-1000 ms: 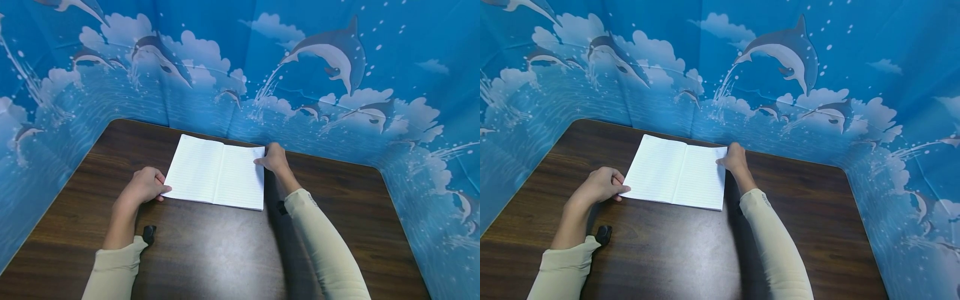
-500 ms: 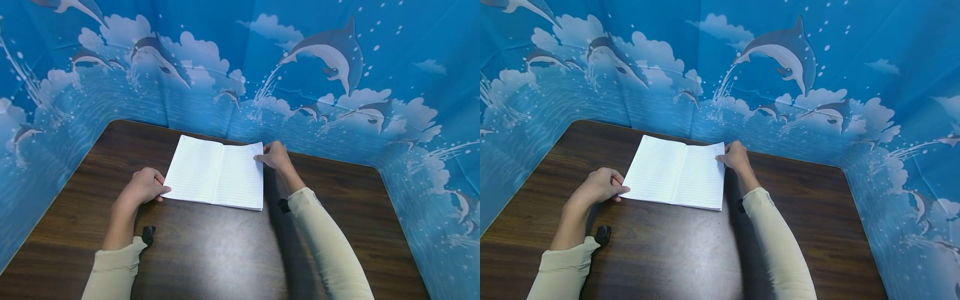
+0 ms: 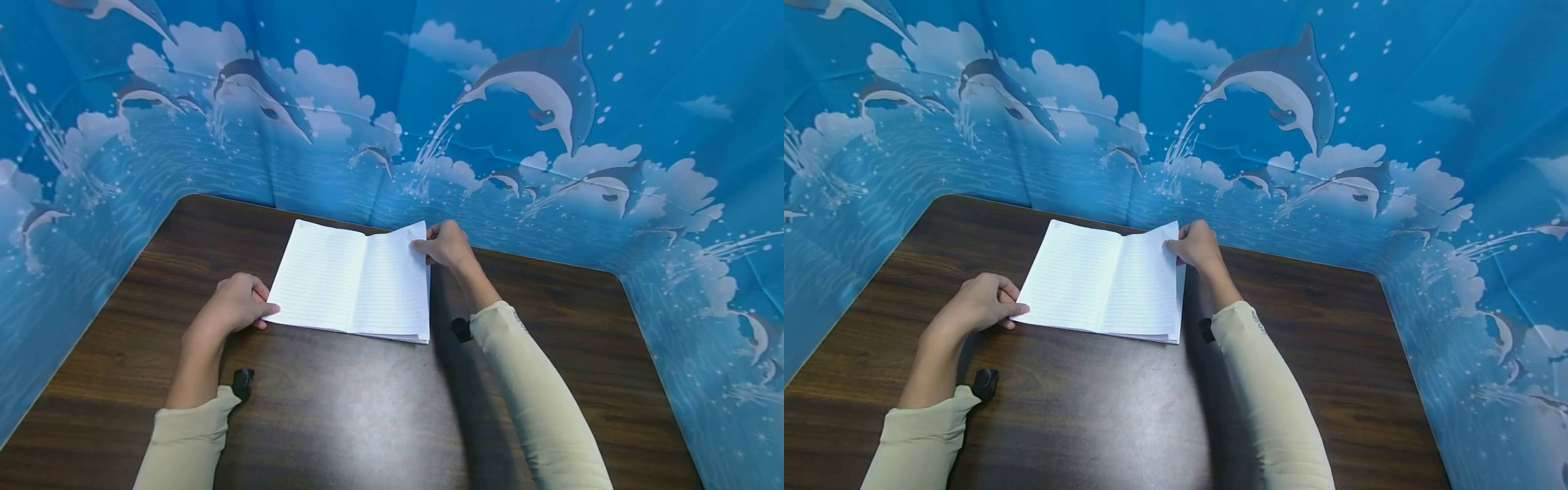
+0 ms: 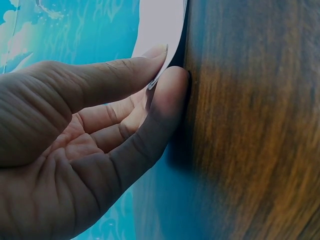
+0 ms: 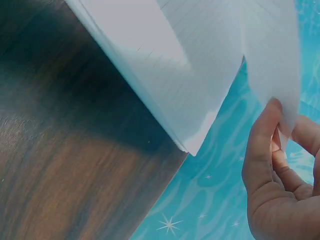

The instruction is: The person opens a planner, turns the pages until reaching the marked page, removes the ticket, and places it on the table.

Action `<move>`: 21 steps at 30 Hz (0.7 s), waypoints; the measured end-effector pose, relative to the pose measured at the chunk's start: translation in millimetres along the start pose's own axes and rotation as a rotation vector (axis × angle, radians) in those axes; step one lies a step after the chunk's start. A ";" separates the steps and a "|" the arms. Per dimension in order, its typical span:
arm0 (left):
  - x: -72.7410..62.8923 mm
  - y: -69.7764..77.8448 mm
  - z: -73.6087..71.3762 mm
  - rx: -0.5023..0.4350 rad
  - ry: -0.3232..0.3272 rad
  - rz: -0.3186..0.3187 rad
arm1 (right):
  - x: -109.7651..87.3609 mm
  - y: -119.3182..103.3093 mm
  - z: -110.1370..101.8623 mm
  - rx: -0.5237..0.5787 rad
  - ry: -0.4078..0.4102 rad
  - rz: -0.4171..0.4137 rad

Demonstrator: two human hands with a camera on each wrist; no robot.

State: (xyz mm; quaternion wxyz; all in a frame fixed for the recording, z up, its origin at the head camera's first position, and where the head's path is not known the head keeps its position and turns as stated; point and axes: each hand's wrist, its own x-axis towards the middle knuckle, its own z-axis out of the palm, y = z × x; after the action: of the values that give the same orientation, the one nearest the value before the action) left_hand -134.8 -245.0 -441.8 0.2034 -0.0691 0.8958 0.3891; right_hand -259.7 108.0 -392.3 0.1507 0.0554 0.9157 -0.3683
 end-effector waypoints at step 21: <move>2.3 -0.4 0.0 0.004 -0.007 -0.010 | -2.3 -30.2 4.7 0.107 -0.034 0.000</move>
State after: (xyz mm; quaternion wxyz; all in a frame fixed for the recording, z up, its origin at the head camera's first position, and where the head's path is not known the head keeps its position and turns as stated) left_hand -136.8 -245.2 -443.1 0.2085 -0.0720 0.8956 0.3863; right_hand -262.9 82.9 -374.9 0.1632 0.0571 0.8919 -0.4178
